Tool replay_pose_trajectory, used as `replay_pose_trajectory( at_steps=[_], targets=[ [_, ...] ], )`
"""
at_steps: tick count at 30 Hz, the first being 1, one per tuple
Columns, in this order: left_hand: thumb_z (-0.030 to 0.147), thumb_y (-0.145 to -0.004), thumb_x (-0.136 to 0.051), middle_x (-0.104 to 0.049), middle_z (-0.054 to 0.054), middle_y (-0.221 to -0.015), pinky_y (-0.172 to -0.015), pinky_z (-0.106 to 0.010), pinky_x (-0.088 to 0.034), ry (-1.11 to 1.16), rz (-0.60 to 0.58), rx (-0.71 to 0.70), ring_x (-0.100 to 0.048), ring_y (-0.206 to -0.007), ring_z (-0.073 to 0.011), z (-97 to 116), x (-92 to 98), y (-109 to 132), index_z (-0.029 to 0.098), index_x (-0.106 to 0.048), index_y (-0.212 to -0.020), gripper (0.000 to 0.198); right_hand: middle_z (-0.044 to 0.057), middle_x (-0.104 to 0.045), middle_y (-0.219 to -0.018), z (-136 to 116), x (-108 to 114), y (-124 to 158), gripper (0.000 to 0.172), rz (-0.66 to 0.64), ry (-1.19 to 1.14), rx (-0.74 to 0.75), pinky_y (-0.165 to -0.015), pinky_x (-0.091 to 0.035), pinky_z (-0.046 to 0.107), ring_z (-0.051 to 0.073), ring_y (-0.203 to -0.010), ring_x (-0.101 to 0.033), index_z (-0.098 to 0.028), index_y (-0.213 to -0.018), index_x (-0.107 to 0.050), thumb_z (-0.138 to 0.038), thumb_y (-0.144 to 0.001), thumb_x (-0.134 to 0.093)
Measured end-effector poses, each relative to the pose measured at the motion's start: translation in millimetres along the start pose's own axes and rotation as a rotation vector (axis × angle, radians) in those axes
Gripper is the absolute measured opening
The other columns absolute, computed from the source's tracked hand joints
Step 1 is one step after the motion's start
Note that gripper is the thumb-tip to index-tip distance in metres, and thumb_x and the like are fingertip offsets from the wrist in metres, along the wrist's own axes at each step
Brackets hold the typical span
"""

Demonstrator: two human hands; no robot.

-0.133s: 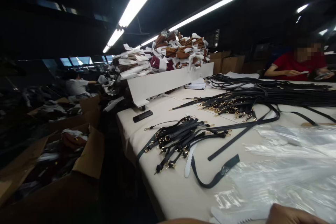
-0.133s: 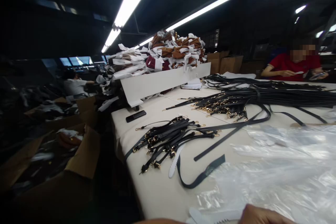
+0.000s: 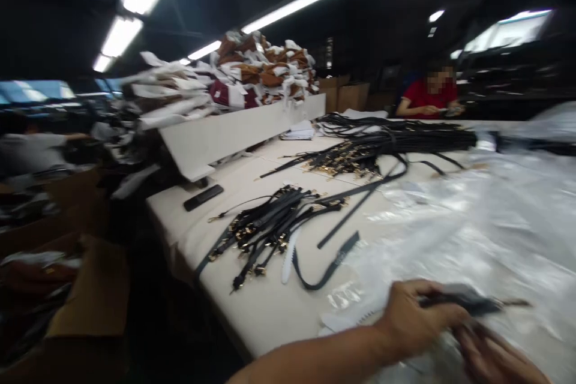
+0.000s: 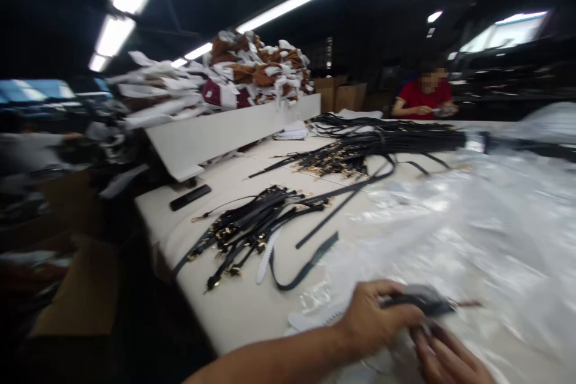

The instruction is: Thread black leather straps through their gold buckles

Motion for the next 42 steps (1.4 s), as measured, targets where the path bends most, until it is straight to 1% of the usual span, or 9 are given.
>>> replay_pose_trajectory(
  at_steps=[3, 7, 13, 17, 24, 28, 34, 39, 42],
  targets=[
    [0.033, -0.071, -0.073, -0.073, -0.008, -0.091, -0.085, -0.036, -0.052, -0.125, -0.059, -0.161, -0.066, -0.088, -0.0254, 7, -6.4, 3, 0.015, -0.076, -0.093, 0.029, -0.004, -0.047, -0.052, -16, 2, 36, 0.037, 0.006, -0.216, 0.049, -0.034, -0.024, 0.016, 0.003, -0.036, -0.03, -0.02, -0.073, -0.058, -0.048, -0.064, -0.08],
    [0.033, -0.079, -0.068, -0.071, -0.005, -0.098, -0.091, -0.031, -0.047, -0.182, -0.13, -0.247, -0.063, -0.096, -0.0223, -1, -8.2, -2, 0.02, -0.074, -0.101, 0.026, -0.007, -0.044, -0.048, -31, -14, 35, 0.044, -0.075, -0.342, 0.121, -0.036, -0.014, 0.016, 0.0, -0.035, -0.02, -0.015, -0.068, -0.054, -0.052, -0.07, -0.077],
    [0.035, -0.082, -0.068, -0.07, -0.004, -0.101, -0.092, -0.03, -0.045, -0.27, -0.118, -0.349, -0.063, -0.098, -0.0213, 1, -1.9, 2, 0.022, -0.072, -0.105, 0.027, -0.003, -0.05, -0.062, -38, -18, 42, 0.043, -0.171, -0.432, 0.174, -0.041, -0.018, 0.015, 0.001, -0.045, -0.032, -0.013, -0.078, -0.058, -0.048, -0.067, -0.081],
    [0.035, -0.081, -0.069, -0.07, -0.003, -0.097, -0.091, -0.033, -0.044, -0.366, -0.13, -0.412, -0.062, -0.095, -0.0214, 1, -4.0, 4, 0.024, -0.073, -0.102, 0.024, -0.007, -0.042, -0.054, -34, -18, 42, 0.04, -0.103, -0.451, 0.139, -0.039, -0.013, 0.016, 0.001, -0.042, -0.023, -0.012, -0.073, -0.057, -0.046, -0.073, -0.077],
    [0.04, -0.079, -0.07, -0.069, -0.001, -0.086, -0.078, -0.029, -0.047, -0.367, -0.117, -0.262, -0.063, -0.081, -0.0192, -4, -6.6, 5, 0.02, -0.068, -0.096, 0.026, -0.009, -0.044, -0.043, -29, -18, 35, 0.038, -0.064, -0.61, 0.038, -0.035, -0.013, 0.016, 0.0, -0.032, -0.017, -0.014, -0.066, -0.052, -0.042, -0.074, -0.075],
    [0.042, -0.082, -0.067, -0.069, -0.006, -0.102, -0.091, -0.036, -0.045, -0.488, -0.155, -0.339, -0.062, -0.097, -0.0244, -10, -5.4, 5, 0.02, -0.065, -0.11, 0.036, -0.01, -0.042, -0.04, -30, -15, 35, 0.047, -0.057, -0.622, 0.03, -0.034, -0.012, 0.016, -0.001, -0.031, -0.017, -0.015, -0.063, -0.048, -0.05, -0.071, -0.077],
    [0.038, -0.086, -0.062, -0.068, -0.009, -0.108, -0.096, -0.038, -0.044, -0.564, -0.144, -0.555, -0.06, -0.103, -0.0252, -20, -3.4, 1, 0.019, -0.066, -0.114, 0.034, -0.01, -0.041, -0.04, -29, -13, 36, 0.054, -0.061, -0.541, 0.077, -0.034, -0.009, 0.017, -0.001, -0.03, -0.019, -0.015, -0.064, -0.049, -0.062, -0.067, -0.076],
    [0.037, -0.088, -0.061, -0.068, -0.004, -0.097, -0.087, -0.03, -0.047, -0.519, -0.165, -0.452, -0.062, -0.092, -0.02, -17, -5.5, -2, 0.02, -0.07, -0.101, 0.024, -0.009, -0.044, -0.044, -29, -13, 37, 0.053, -0.073, -0.508, 0.047, -0.036, -0.01, 0.018, -0.001, -0.031, -0.02, -0.015, -0.065, -0.049, -0.062, -0.07, -0.073],
    [0.039, -0.088, -0.061, -0.068, -0.002, -0.09, -0.08, -0.027, -0.048, -0.455, -0.106, -0.414, -0.062, -0.085, -0.018, -10, -2.3, -4, 0.019, -0.072, -0.092, 0.023, -0.003, -0.056, -0.057, -33, -14, 41, 0.047, -0.105, -0.388, 0.054, -0.038, -0.015, 0.017, 0.0, -0.036, -0.029, -0.013, -0.07, -0.055, -0.057, -0.075, -0.07]
  ],
)
Point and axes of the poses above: each hand's wrist, its own y-axis away from the middle knuckle, its own x-axis out of the back of the hand, z = x × y, the point moved 3 cm from there along -y, towards the middle knuckle
